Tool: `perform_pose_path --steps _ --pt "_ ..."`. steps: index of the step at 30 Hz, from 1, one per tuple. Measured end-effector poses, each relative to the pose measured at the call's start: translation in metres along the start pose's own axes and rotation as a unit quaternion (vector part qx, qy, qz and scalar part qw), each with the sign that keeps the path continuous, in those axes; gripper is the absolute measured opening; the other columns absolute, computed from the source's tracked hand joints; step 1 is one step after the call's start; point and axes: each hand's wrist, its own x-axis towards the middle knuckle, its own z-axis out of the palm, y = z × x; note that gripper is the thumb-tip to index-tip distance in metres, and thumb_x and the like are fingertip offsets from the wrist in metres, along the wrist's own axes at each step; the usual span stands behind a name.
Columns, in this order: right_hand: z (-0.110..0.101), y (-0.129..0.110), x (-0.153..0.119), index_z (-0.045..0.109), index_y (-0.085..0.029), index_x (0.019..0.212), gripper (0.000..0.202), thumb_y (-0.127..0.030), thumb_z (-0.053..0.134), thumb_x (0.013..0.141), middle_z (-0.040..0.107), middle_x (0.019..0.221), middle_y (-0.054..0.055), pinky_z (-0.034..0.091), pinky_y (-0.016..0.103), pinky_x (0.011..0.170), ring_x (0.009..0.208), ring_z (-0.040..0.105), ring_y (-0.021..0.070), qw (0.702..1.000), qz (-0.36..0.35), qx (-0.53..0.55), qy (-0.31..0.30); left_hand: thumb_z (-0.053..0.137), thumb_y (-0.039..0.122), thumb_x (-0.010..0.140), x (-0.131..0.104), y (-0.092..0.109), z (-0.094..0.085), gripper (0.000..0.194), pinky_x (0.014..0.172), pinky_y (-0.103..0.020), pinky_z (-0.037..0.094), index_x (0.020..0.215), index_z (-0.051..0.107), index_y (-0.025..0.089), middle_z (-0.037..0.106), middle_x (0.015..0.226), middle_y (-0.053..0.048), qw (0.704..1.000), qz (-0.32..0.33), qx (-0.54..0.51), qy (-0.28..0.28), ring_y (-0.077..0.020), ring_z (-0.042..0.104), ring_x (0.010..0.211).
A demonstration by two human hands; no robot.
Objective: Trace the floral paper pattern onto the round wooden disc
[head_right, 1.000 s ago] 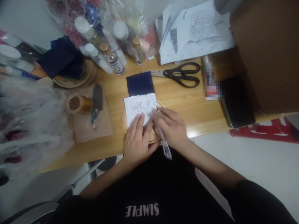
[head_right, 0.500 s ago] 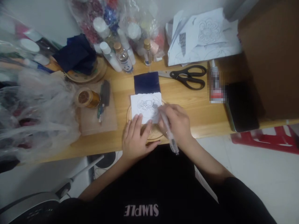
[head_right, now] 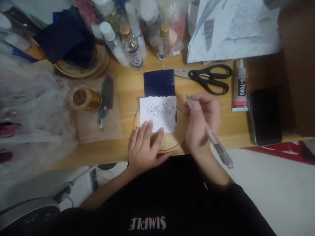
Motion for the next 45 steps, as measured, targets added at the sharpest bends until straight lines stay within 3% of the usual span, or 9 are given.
perform_pose_path --steps 5,9,15,19,23,38,45 --pt "0.008 -0.001 -0.002 0.064 -0.024 0.083 0.008 -0.031 0.065 0.082 0.058 0.071 -0.001 0.043 0.03 0.055 0.06 0.055 0.0133 0.999 0.012 -0.025 -0.016 0.03 0.066 0.096 0.0 0.0 -0.001 0.069 0.115 -0.043 0.031 0.133 0.057 0.013 0.062 0.135 -0.022 1.0 -0.003 -0.006 -0.003 -0.0323 0.056 0.131" --pt "0.016 -0.006 -0.005 0.064 -0.021 0.074 0.025 -0.041 0.056 0.087 0.053 0.059 -0.004 0.036 0.027 0.046 0.049 0.05 0.0106 0.999 0.021 -0.013 -0.043 0.026 0.063 0.099 0.001 0.001 -0.001 0.067 0.115 -0.044 0.032 0.131 0.058 0.014 0.062 0.133 -0.022 1.0 -0.011 -0.013 0.002 -0.0318 0.057 0.13" --pt "0.019 -0.004 -0.006 0.064 -0.02 0.063 0.036 -0.037 0.048 0.09 0.056 0.054 -0.002 0.031 0.023 0.038 0.043 0.049 0.008 0.998 0.044 -0.034 -0.022 0.028 0.063 0.098 0.0 0.0 -0.001 0.068 0.115 -0.045 0.032 0.134 0.056 0.012 0.061 0.134 -0.023 1.0 -0.005 -0.019 -0.003 -0.033 0.056 0.131" --pt "0.014 0.006 -0.008 0.067 -0.023 0.071 0.014 -0.023 0.056 0.081 0.061 0.059 -0.004 0.041 0.022 0.042 0.047 0.054 0.0086 0.994 0.075 -0.074 -0.031 0.027 0.063 0.098 0.0 0.0 -0.001 0.068 0.115 -0.045 0.032 0.133 0.056 0.012 0.062 0.134 -0.023 1.0 -0.006 -0.017 -0.002 -0.0329 0.056 0.13" --pt "0.01 0.015 -0.011 0.068 -0.023 0.07 0.019 -0.012 0.053 0.071 0.063 0.06 -0.005 0.046 0.024 0.046 0.048 0.057 0.0099 0.991 0.075 -0.099 -0.046 0.025 0.061 0.099 0.001 0.001 -0.001 0.067 0.113 -0.045 0.034 0.132 0.057 0.012 0.062 0.133 -0.023 1.0 -0.006 -0.017 0.0 -0.033 0.057 0.13" --pt "0.009 0.011 -0.012 0.069 -0.023 0.064 0.023 -0.006 0.054 0.069 0.064 0.057 -0.006 0.047 0.023 0.05 0.051 0.059 0.0104 0.979 0.008 -0.174 -0.106 0.034 0.063 0.097 0.0 0.002 -0.002 0.066 0.115 -0.044 0.033 0.133 0.058 0.014 0.063 0.133 -0.021 1.0 -0.014 -0.021 -0.009 -0.0319 0.052 0.134" --pt "0.009 0.006 -0.011 0.069 -0.025 0.063 0.023 -0.009 0.052 0.068 0.066 0.057 -0.005 0.048 0.026 0.053 0.053 0.06 0.0125 0.971 0.022 -0.211 -0.109 0.038 0.066 0.095 0.0 0.001 -0.003 0.068 0.116 -0.044 0.032 0.132 0.06 0.013 0.062 0.134 -0.022 0.999 -0.012 -0.03 -0.016 -0.0325 0.051 0.136"
